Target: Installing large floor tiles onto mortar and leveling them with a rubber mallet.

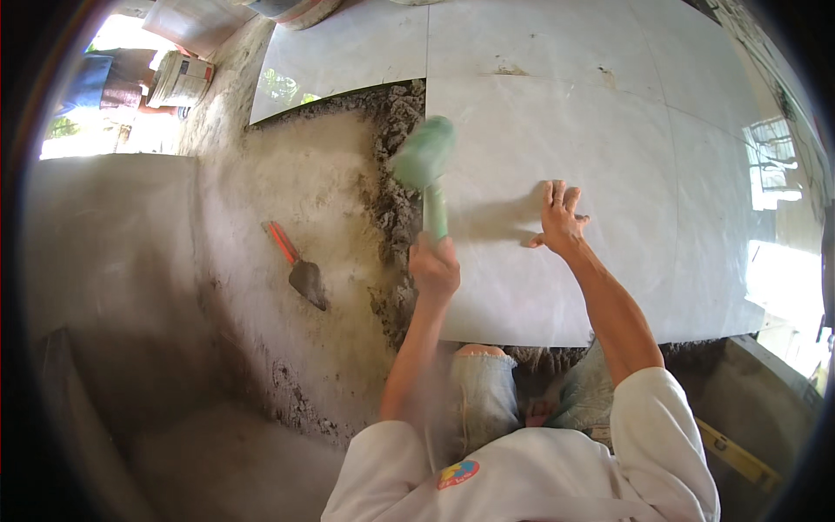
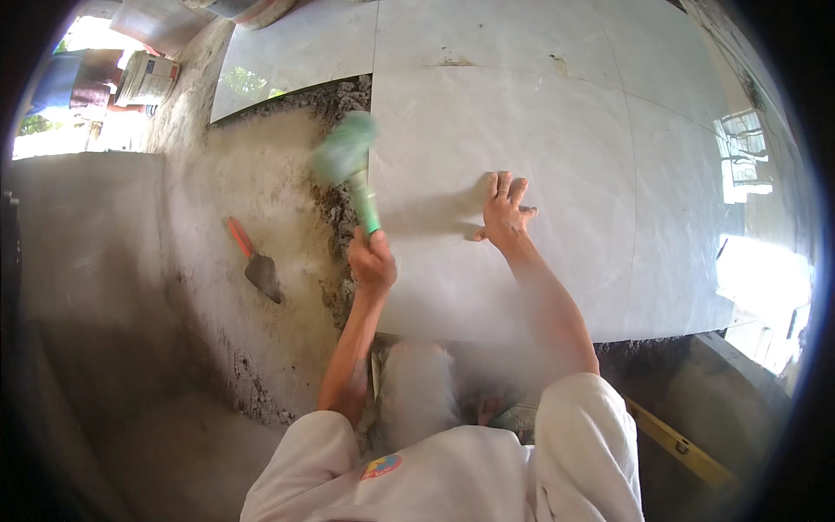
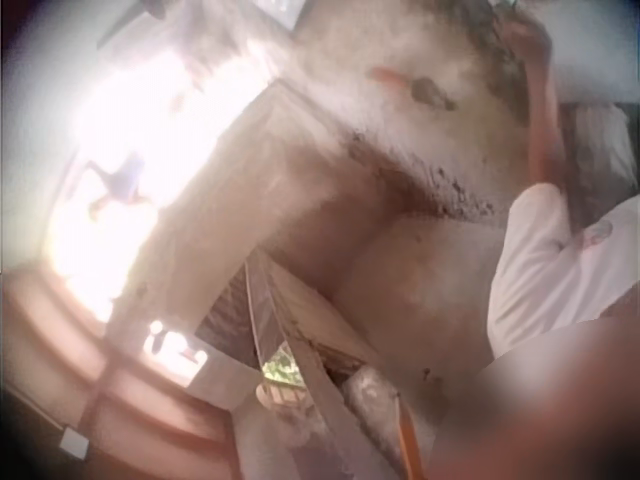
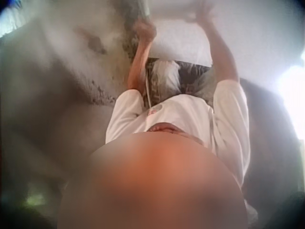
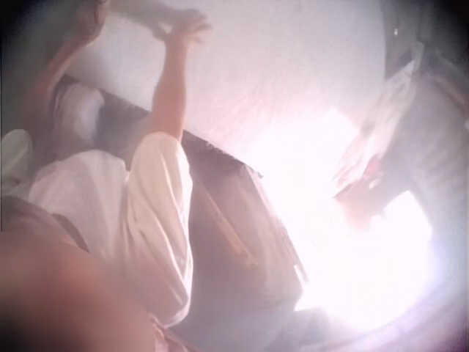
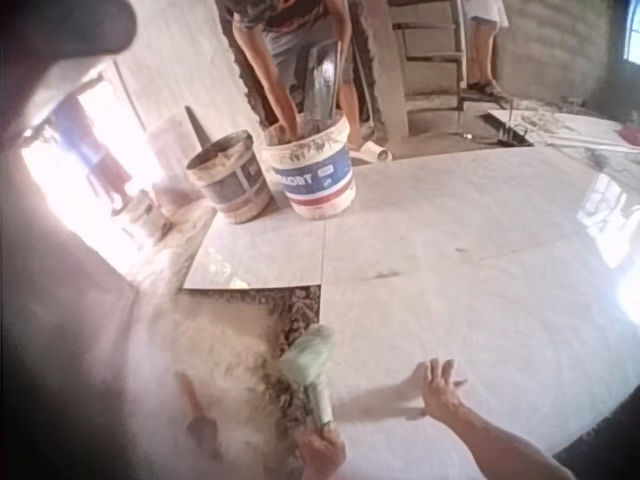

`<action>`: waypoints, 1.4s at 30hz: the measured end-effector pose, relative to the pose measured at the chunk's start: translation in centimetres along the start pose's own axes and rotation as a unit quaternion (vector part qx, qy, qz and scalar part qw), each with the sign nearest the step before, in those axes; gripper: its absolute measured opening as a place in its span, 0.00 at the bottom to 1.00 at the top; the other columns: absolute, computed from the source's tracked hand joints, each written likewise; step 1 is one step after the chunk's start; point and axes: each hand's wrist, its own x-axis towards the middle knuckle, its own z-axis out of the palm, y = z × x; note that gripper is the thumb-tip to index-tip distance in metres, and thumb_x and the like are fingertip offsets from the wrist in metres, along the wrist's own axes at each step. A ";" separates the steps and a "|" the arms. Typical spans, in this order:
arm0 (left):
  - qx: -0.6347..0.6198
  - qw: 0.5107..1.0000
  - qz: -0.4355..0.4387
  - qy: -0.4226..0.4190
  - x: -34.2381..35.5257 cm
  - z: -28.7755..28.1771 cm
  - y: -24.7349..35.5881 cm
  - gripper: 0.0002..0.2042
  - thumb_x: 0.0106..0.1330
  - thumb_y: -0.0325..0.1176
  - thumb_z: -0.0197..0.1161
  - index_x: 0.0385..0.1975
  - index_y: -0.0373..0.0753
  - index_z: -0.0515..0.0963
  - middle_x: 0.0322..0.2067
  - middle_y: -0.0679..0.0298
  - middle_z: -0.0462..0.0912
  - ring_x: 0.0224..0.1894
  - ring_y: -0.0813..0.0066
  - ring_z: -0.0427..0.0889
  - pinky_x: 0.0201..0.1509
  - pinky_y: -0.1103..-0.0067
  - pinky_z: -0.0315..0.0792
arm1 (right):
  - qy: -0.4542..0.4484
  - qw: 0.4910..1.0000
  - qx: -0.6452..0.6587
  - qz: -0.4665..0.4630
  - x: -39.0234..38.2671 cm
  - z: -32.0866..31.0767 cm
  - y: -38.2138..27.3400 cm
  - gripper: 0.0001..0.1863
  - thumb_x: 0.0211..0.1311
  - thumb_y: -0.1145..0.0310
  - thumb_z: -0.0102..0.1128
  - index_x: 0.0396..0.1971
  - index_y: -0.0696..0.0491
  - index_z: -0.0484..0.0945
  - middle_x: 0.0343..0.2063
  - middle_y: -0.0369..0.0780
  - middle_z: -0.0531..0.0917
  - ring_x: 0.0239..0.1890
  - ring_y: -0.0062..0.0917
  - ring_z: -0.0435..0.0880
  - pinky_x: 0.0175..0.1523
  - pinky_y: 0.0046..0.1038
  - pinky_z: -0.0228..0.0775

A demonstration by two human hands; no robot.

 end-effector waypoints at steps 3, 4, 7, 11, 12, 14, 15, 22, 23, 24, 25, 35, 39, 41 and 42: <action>0.227 0.944 -0.122 -0.206 0.4 -0.3 0.0 0.28 0.75 0.53 0.37 0.33 0.33 0.74 0.29 0.46 0.82 0.39 0.42 0.82 0.40 0.58 0.75 | -0.006 0.998 -0.062 0.002 0.1 0.2 0.1 0.72 0.35 0.47 0.80 0.72 0.54 0.35 0.73 0.49 0.41 0.72 0.58 0.39 0.54 0.71 0.64; 0.238 0.939 -0.131 -0.212 0.5 -0.2 -0.1 0.28 0.75 0.53 0.37 0.33 0.33 0.74 0.29 0.46 0.82 0.39 0.42 0.82 0.40 0.58 0.75 | -0.002 0.999 -0.050 -0.002 0.1 0.2 0.1 0.72 0.34 0.48 0.81 0.73 0.54 0.35 0.73 0.49 0.41 0.72 0.58 0.39 0.54 0.71 0.64; 0.124 0.977 -0.119 -0.124 -0.8 -0.7 -0.1 0.23 0.74 0.49 0.42 0.38 0.31 0.72 0.28 0.43 0.78 0.37 0.42 0.80 0.40 0.55 0.72 | -0.010 1.000 -0.017 -0.002 0.1 0.2 0.2 0.71 0.34 0.54 0.82 0.73 0.52 0.36 0.73 0.48 0.41 0.73 0.57 0.38 0.56 0.72 0.61; 0.107 0.992 0.058 0.039 -1.5 -0.1 -0.1 0.25 0.74 0.52 0.40 0.34 0.33 0.73 0.18 0.49 0.77 0.21 0.44 0.76 0.32 0.57 0.71 | -0.012 1.000 0.005 0.017 0.1 0.0 0.0 0.70 0.33 0.60 0.83 0.73 0.51 0.38 0.73 0.47 0.41 0.73 0.55 0.38 0.56 0.73 0.59; 0.103 0.990 0.075 0.059 -1.5 -0.1 0.0 0.25 0.74 0.52 0.40 0.34 0.33 0.73 0.18 0.49 0.77 0.21 0.44 0.76 0.32 0.57 0.71 | 0.018 1.000 0.009 0.008 0.1 -0.1 0.0 0.70 0.33 0.60 0.83 0.73 0.51 0.38 0.73 0.47 0.41 0.73 0.55 0.38 0.56 0.73 0.59; 0.191 0.960 -0.094 -0.182 -1.2 0.1 0.3 0.26 0.74 0.54 0.39 0.35 0.33 0.73 0.21 0.46 0.78 0.22 0.43 0.75 0.33 0.55 0.71 | -0.018 1.000 0.008 0.021 0.2 -0.1 -0.1 0.69 0.33 0.62 0.83 0.73 0.51 0.39 0.73 0.47 0.41 0.73 0.55 0.38 0.56 0.74 0.59; 0.182 0.960 -0.108 -0.182 -1.5 0.0 0.5 0.23 0.74 0.50 0.43 0.29 0.35 0.73 0.24 0.46 0.79 0.30 0.43 0.78 0.40 0.54 0.70 | 0.013 1.000 0.014 0.008 0.2 -0.1 -0.1 0.69 0.33 0.62 0.83 0.73 0.51 0.39 0.73 0.47 0.41 0.73 0.55 0.38 0.56 0.74 0.59; 0.139 0.986 -0.013 -0.092 -6.0 -1.8 -0.8 0.26 0.73 0.54 0.40 0.36 0.33 0.73 0.33 0.41 0.82 0.42 0.41 0.81 0.50 0.55 0.70 | 0.015 1.000 0.012 0.012 0.2 0.1 0.0 0.70 0.31 0.63 0.84 0.72 0.50 0.40 0.73 0.45 0.42 0.73 0.54 0.39 0.55 0.75 0.59; 0.183 0.962 -0.109 -0.169 -6.0 -1.6 -1.4 0.26 0.73 0.54 0.38 0.39 0.33 0.73 0.34 0.40 0.82 0.43 0.41 0.81 0.50 0.55 0.70 | -0.010 1.000 0.007 0.025 0.3 0.1 0.0 0.71 0.30 0.63 0.85 0.72 0.49 0.40 0.73 0.44 0.43 0.73 0.54 0.39 0.55 0.75 0.60; 0.226 0.921 -0.202 -0.245 -5.9 -1.5 -2.0 0.27 0.73 0.54 0.37 0.42 0.32 0.73 0.35 0.40 0.82 0.43 0.40 0.80 0.50 0.55 0.70 | 0.015 1.000 0.012 0.023 0.2 0.1 0.0 0.71 0.30 0.63 0.85 0.72 0.49 0.40 0.73 0.44 0.43 0.73 0.54 0.39 0.55 0.75 0.60; 0.219 0.923 -0.207 -0.240 -5.9 -1.4 -2.5 0.31 0.73 0.57 0.34 0.45 0.31 0.73 0.34 0.39 0.82 0.42 0.39 0.80 0.49 0.55 0.71 | 0.023 0.999 0.012 0.019 0.3 0.1 0.0 0.71 0.30 0.62 0.85 0.72 0.49 0.41 0.73 0.44 0.43 0.73 0.53 0.40 0.55 0.75 0.60; 0.233 0.935 -0.173 -0.203 -9.2 -1.4 -3.2 0.35 0.73 0.59 0.34 0.49 0.28 0.74 0.39 0.39 0.81 0.46 0.37 0.78 0.50 0.52 0.69 | 0.112 0.984 0.100 -0.100 -2.1 3.1 5.4 0.62 0.43 0.41 0.73 0.73 0.43 0.43 0.74 0.32 0.47 0.76 0.34 0.41 0.66 0.70 0.43; 0.287 0.925 -0.197 -0.152 -12.1 -2.9 -5.5 0.33 0.73 0.58 0.42 0.38 0.26 0.78 0.34 0.38 0.81 0.41 0.37 0.79 0.41 0.56 0.72 | 0.148 0.984 0.072 -0.067 -9.6 8.3 15.6 0.57 0.51 0.30 0.58 0.73 0.46 0.44 0.74 0.36 0.46 0.76 0.33 0.39 0.73 0.52 0.36; 0.231 0.952 -0.133 -0.152 -14.3 -3.7 -6.2 0.30 0.72 0.55 0.46 0.38 0.26 0.78 0.33 0.38 0.81 0.39 0.39 0.80 0.40 0.58 0.73 | 0.204 0.976 0.076 -0.004 -14.3 10.9 20.9 0.58 0.51 0.30 0.58 0.72 0.50 0.45 0.74 0.42 0.47 0.76 0.36 0.41 0.72 0.52 0.39; 0.189 0.970 -0.095 -0.116 -15.4 -4.0 -6.4 0.28 0.72 0.53 0.51 0.39 0.26 0.78 0.33 0.39 0.81 0.38 0.40 0.80 0.39 0.59 0.73 | 0.211 0.973 0.072 0.064 -16.3 12.2 22.8 0.58 0.51 0.30 0.58 0.72 0.55 0.47 0.73 0.48 0.47 0.76 0.39 0.43 0.71 0.53 0.41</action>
